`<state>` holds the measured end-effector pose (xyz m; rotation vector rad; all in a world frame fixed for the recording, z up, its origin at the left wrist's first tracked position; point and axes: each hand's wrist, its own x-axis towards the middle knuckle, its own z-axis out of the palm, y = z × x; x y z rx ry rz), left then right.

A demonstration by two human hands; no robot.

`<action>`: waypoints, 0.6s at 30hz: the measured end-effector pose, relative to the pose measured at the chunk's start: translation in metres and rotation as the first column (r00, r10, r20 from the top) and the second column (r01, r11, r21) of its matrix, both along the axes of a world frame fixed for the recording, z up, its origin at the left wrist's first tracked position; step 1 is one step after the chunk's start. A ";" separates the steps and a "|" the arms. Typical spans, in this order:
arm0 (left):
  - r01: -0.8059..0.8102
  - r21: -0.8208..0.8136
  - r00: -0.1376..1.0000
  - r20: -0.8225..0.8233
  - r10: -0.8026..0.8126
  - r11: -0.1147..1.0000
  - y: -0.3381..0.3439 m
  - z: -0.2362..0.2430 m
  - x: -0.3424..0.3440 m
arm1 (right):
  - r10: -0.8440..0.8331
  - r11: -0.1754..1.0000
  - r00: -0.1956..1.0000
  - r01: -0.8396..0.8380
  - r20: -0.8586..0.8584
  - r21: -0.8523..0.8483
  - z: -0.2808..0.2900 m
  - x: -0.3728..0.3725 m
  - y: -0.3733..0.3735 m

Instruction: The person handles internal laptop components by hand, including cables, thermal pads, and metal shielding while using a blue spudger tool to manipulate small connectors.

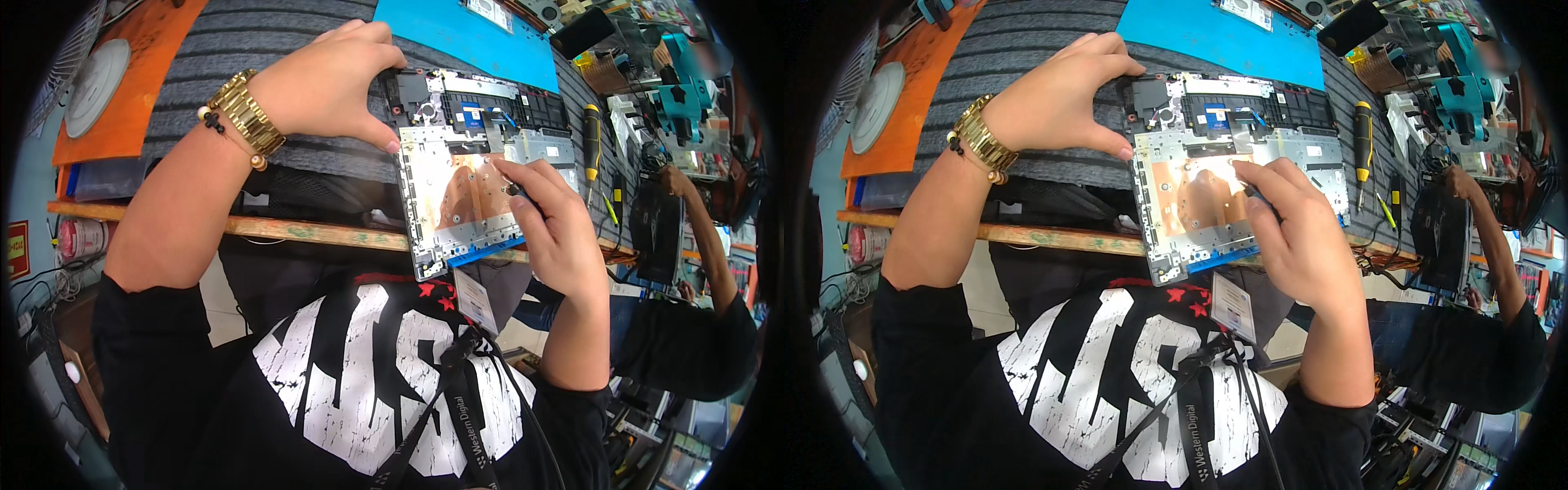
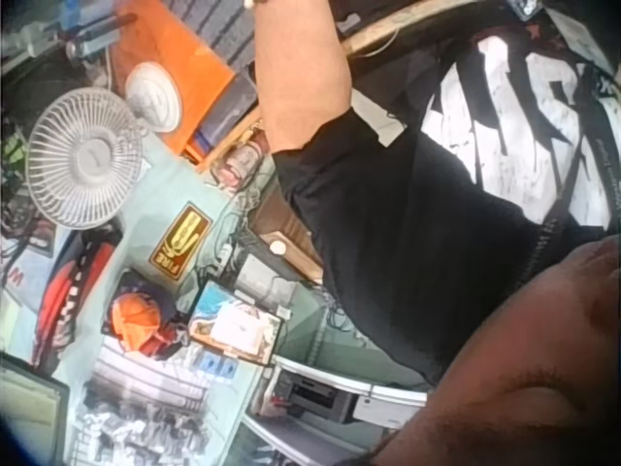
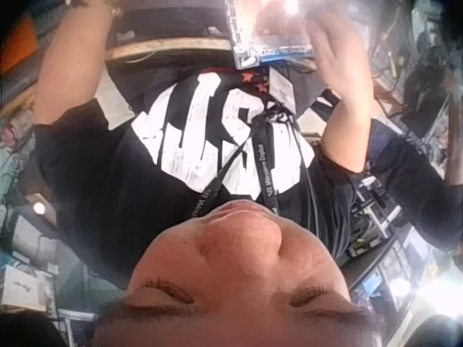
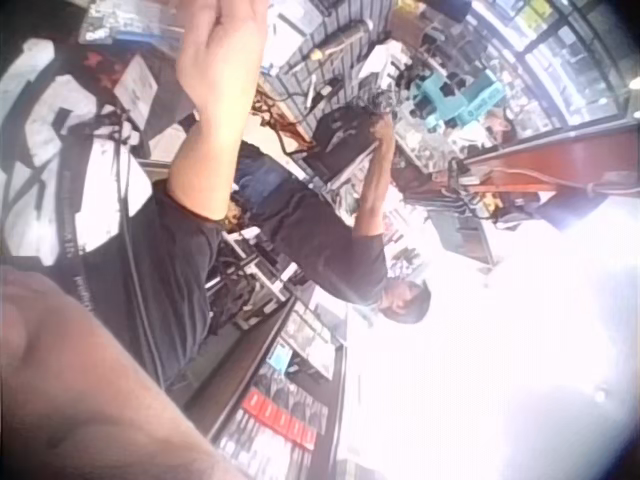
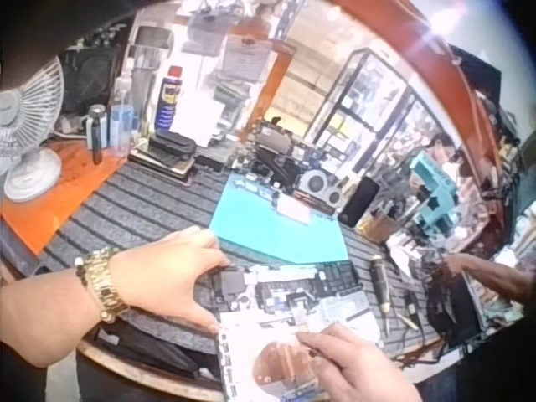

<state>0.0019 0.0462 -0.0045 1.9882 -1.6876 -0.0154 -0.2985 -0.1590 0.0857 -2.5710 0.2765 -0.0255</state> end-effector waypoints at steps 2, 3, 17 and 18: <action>0.002 0.005 1.000 0.003 -0.002 1.000 0.000 0.000 0.000 | -0.036 0.999 0.999 0.036 -0.017 0.011 0.000 -0.004 -0.005; -0.001 0.015 1.000 0.003 0.001 1.000 0.000 0.000 0.000 | -0.038 0.999 0.999 0.038 -0.017 -0.009 -0.001 -0.006 -0.005; 0.029 -0.030 0.999 0.035 -0.028 0.999 -0.002 -0.006 0.000 | -0.299 0.954 0.953 0.299 -0.056 -0.004 -0.017 -0.003 -0.014; 0.031 -0.035 0.999 0.037 -0.030 0.999 -0.002 -0.006 0.000 | -0.325 0.946 0.943 0.324 -0.066 -0.022 -0.016 -0.004 -0.014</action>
